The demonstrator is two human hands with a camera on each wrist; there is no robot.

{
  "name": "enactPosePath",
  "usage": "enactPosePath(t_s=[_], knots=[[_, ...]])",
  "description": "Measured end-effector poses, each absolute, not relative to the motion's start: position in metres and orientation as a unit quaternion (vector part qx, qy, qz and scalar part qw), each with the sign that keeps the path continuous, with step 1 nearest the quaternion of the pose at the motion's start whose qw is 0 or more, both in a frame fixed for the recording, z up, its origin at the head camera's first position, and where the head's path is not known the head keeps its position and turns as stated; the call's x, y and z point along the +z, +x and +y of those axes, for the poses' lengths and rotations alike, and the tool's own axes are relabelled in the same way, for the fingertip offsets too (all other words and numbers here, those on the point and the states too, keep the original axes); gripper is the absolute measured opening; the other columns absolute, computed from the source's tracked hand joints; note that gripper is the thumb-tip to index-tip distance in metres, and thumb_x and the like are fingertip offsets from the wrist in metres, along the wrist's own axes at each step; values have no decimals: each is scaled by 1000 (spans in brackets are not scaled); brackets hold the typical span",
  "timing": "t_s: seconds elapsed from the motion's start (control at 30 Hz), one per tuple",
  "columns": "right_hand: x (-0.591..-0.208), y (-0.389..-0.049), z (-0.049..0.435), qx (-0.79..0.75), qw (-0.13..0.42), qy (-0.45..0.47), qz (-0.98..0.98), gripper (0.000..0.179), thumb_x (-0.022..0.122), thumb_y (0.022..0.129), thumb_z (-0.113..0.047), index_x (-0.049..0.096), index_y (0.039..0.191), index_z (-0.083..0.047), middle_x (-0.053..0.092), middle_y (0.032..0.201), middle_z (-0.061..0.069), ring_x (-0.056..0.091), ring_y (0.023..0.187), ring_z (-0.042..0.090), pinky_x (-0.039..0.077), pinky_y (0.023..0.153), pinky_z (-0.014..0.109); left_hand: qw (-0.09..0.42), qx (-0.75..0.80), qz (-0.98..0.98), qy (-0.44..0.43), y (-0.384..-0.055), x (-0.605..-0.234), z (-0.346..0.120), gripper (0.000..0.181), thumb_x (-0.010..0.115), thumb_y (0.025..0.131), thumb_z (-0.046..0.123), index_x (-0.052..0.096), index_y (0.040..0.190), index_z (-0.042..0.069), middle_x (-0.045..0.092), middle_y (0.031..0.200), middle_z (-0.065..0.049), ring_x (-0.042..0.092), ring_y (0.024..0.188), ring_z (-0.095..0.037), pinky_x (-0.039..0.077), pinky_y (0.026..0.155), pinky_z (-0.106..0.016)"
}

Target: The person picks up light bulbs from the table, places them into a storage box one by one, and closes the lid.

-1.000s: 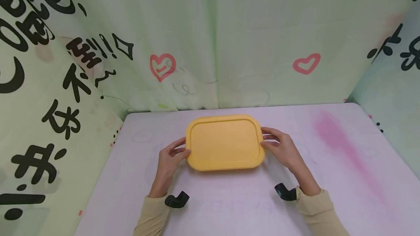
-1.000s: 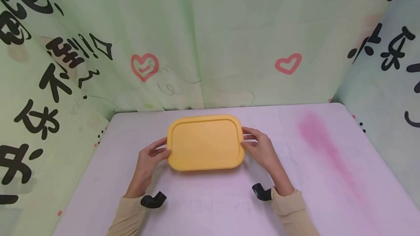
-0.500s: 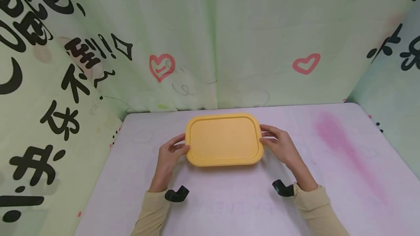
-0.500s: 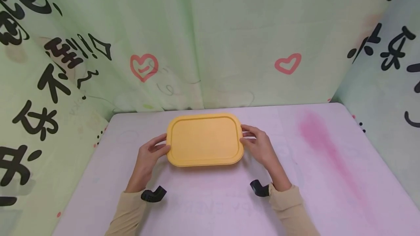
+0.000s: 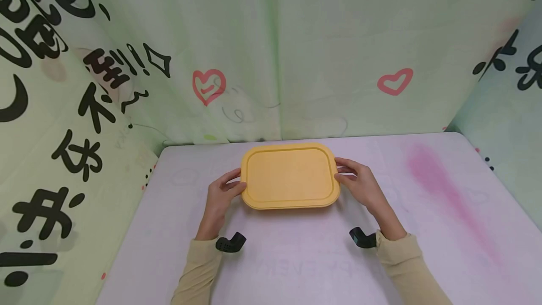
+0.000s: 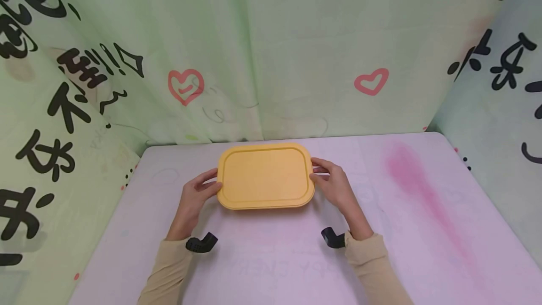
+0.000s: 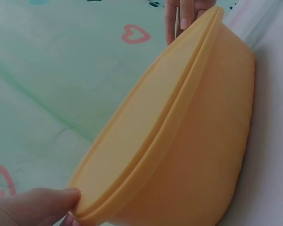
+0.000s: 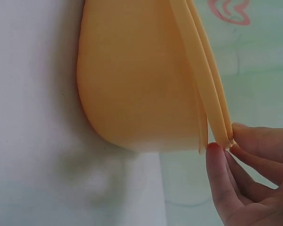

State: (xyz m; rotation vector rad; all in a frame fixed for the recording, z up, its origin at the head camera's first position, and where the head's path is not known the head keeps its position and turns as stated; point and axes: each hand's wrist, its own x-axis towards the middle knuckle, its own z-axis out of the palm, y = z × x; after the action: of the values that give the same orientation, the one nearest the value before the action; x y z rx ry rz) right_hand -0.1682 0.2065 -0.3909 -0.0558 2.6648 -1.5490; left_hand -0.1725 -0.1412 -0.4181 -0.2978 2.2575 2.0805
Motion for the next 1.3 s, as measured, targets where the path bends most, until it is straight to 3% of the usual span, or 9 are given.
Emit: enactPosePath(t_s=[0.47,0.7,0.93,1.3], knots=[[-396,-176,206,-490,36,7,871,48,59,99,-7,46,145,2,52,142,23,51,127,37,45,109,49,19,675,731,-100,-180,-424,-136,43,77,86,12,67,128,12,63,130,-6,64,105,-20,57,79,-20],[-401,-180,206,-492,43,14,870,48,58,100,-9,46,145,1,51,142,23,51,127,37,44,109,49,14,680,726,-100,-182,-427,-136,43,77,86,10,67,127,8,63,128,-12,65,100,-18,58,77,-20],[-408,-180,207,-500,47,19,864,47,58,100,-11,47,144,1,50,144,23,50,129,37,43,110,49,43,695,709,-108,-181,-436,-137,40,75,89,13,67,128,12,63,130,-8,66,98,-15,58,77,-21],[-410,-181,206,-503,44,20,863,47,57,101,-12,47,145,0,50,144,23,51,129,37,43,110,49,46,696,709,-104,-180,-434,-137,40,71,92,11,64,131,11,61,133,-9,66,97,-14,58,77,-22]])
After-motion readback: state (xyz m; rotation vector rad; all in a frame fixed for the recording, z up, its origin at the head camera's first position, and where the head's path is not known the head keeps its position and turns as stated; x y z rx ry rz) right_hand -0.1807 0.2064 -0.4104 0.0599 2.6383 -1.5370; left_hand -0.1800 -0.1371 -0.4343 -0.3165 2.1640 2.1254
